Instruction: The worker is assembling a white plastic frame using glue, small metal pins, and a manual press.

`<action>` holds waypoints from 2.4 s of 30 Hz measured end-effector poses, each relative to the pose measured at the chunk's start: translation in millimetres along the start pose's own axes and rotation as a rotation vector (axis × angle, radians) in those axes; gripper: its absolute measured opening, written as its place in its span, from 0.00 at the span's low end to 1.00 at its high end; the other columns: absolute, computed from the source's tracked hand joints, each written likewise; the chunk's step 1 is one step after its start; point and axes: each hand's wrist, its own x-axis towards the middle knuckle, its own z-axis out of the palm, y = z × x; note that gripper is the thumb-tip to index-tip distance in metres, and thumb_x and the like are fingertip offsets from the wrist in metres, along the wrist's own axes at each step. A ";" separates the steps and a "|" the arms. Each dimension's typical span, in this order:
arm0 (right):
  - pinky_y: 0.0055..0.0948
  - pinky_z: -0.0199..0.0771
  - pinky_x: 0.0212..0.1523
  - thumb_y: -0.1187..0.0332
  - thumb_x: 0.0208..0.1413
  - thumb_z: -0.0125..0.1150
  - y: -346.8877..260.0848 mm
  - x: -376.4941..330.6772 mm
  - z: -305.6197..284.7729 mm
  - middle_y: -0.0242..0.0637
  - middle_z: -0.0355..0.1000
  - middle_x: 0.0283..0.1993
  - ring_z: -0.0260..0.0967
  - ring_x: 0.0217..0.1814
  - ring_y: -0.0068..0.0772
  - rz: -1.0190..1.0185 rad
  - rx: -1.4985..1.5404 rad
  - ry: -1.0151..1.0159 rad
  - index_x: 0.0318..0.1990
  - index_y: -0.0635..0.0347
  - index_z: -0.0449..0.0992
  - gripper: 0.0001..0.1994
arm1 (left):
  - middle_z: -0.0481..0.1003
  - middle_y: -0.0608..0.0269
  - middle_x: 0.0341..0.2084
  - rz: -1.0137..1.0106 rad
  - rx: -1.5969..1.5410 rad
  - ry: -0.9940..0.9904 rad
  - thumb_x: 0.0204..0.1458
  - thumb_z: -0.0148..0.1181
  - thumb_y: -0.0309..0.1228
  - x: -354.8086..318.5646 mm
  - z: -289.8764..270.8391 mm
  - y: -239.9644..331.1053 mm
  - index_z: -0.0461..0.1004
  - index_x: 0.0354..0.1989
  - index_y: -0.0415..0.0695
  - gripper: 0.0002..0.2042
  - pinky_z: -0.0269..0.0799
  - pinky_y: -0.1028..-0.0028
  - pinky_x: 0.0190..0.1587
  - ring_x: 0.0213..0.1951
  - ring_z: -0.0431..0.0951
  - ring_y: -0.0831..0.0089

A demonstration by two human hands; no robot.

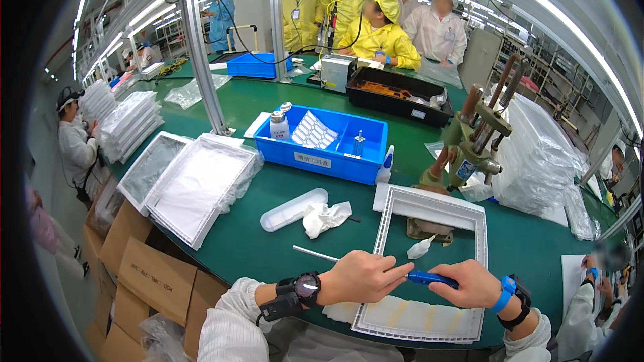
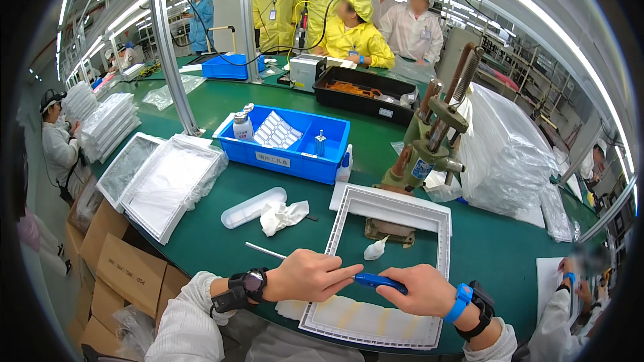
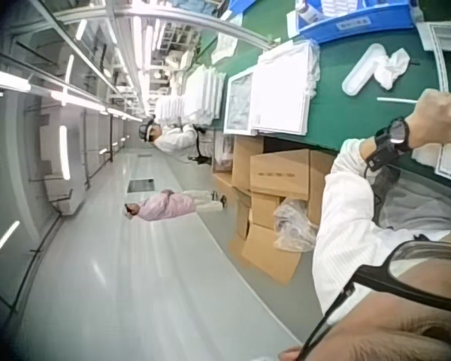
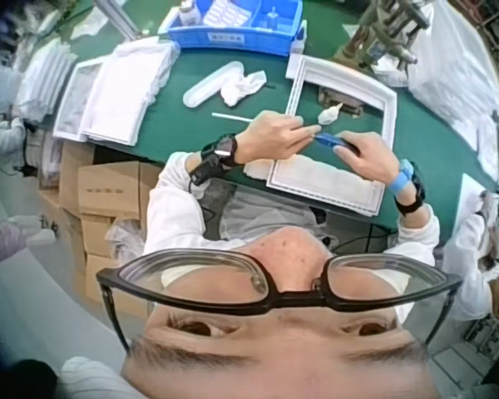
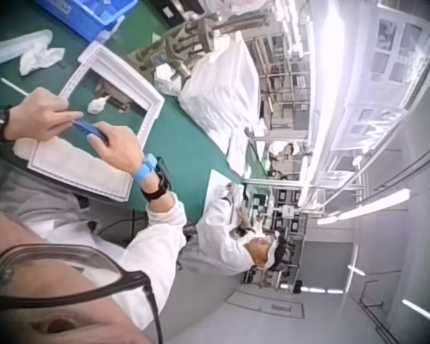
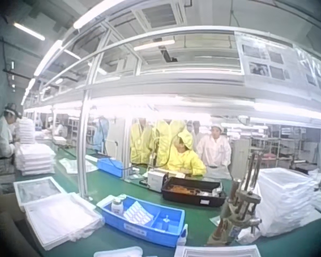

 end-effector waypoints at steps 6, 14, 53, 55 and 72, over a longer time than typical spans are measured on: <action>0.34 0.71 0.28 0.58 0.63 0.59 2.0 0.5 0.1 0.42 0.75 0.25 0.72 0.23 0.42 -0.016 0.005 -0.002 0.47 0.57 0.80 0.14 | 0.61 0.72 0.16 0.006 0.007 -0.003 0.53 0.67 0.34 0.1 0.4 -1.3 0.82 0.48 0.49 0.14 0.60 0.74 0.15 0.14 0.67 0.78; 0.39 0.76 0.36 0.55 0.63 0.58 42.6 15.6 21.7 0.43 0.79 0.32 0.77 0.33 0.49 -0.043 -0.050 -0.098 0.51 0.54 0.77 0.16 | 0.71 0.68 0.19 -0.131 -0.035 0.077 0.55 0.65 0.31 13.4 -27.7 -1.6 0.78 0.56 0.48 0.18 0.64 0.74 0.17 0.16 0.71 0.73; 0.30 0.71 0.23 0.69 0.58 0.65 72.8 -45.4 0.9 0.38 0.77 0.25 0.75 0.23 0.36 -0.294 0.101 0.652 0.40 0.56 0.82 0.05 | 0.82 0.58 0.33 -0.433 -0.705 -0.268 0.50 0.62 0.16 94.0 -5.3 49.0 0.80 0.40 0.37 0.09 0.78 0.76 0.40 0.36 0.84 0.72; 0.30 0.71 0.23 0.68 0.58 0.66 76.6 -41.8 7.6 0.36 0.76 0.24 0.74 0.23 0.37 -0.333 0.057 0.715 0.39 0.54 0.82 0.04 | 0.81 0.59 0.32 -0.440 -0.683 -0.279 0.50 0.62 0.16 92.1 -2.8 48.5 0.80 0.40 0.37 0.10 0.77 0.77 0.39 0.35 0.84 0.73; 0.29 0.75 0.26 0.71 0.52 0.66 66.9 -27.1 50.9 0.30 0.77 0.37 0.77 0.32 0.33 -0.406 -0.049 0.728 0.41 0.56 0.78 0.08 | 0.72 0.62 0.21 -0.350 -0.613 -0.375 0.40 0.60 0.16 81.7 34.0 36.2 0.70 0.28 0.38 0.08 0.66 0.77 0.21 0.19 0.71 0.78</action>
